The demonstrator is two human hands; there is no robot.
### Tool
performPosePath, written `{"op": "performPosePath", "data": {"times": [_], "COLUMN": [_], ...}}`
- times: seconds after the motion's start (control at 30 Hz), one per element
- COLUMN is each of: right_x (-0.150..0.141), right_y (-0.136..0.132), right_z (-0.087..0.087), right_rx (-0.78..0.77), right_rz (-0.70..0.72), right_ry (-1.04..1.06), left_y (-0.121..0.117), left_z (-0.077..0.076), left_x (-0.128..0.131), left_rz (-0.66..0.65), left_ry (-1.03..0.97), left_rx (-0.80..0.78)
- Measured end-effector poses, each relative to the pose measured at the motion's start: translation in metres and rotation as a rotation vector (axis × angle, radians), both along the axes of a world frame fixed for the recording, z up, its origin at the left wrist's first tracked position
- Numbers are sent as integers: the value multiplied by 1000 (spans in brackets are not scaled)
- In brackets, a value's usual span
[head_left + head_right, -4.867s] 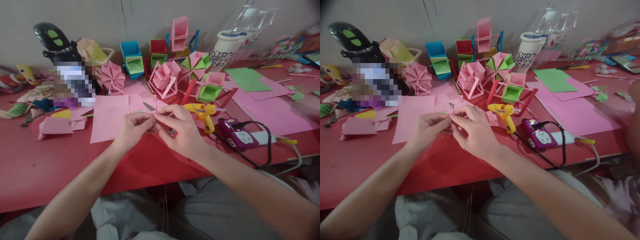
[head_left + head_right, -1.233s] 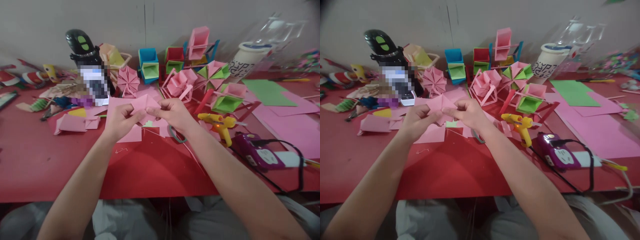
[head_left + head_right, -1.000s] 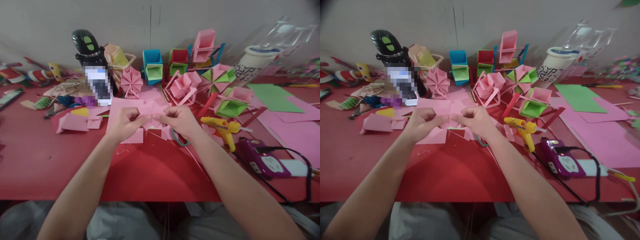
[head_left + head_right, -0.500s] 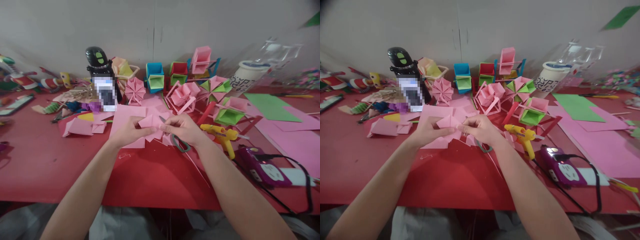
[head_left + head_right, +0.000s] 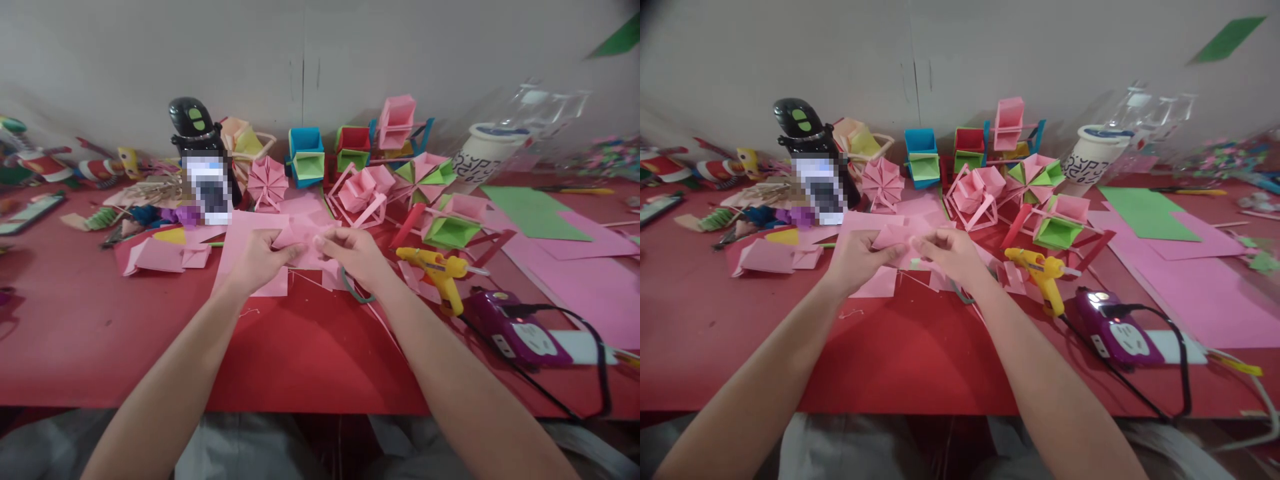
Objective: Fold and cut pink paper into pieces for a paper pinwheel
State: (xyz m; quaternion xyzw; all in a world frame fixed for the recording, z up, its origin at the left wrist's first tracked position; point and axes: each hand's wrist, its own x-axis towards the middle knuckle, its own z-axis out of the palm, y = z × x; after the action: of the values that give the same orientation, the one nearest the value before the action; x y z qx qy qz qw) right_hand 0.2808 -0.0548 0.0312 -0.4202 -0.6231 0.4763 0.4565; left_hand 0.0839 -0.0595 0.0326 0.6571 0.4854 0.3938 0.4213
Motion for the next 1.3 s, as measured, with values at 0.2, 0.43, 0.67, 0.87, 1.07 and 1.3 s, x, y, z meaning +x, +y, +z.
{"op": "performPosePath", "data": {"times": [0.2, 0.43, 0.67, 0.87, 1.07, 1.3], "right_x": [7, 10, 13, 27, 5, 8], "right_y": [3, 5, 4, 13, 0, -2], "right_z": [-3, -3, -4, -2, -4, -2], "right_rx": [92, 92, 179, 123, 132, 201], "right_rz": [30, 122, -71, -166, 2, 65], "right_ry": [-154, -200, -297, -70, -132, -261], "left_y": [0, -2, 0, 3, -8, -9], "left_z": [4, 3, 5, 3, 10, 9], "left_x": [1, 6, 4, -8, 8, 6], "left_rz": [-26, -12, 36, 40, 5, -33], "left_ry": [-82, -57, 2, -79, 7, 141], "left_rx": [-105, -78, -32, -74, -21, 46]}}
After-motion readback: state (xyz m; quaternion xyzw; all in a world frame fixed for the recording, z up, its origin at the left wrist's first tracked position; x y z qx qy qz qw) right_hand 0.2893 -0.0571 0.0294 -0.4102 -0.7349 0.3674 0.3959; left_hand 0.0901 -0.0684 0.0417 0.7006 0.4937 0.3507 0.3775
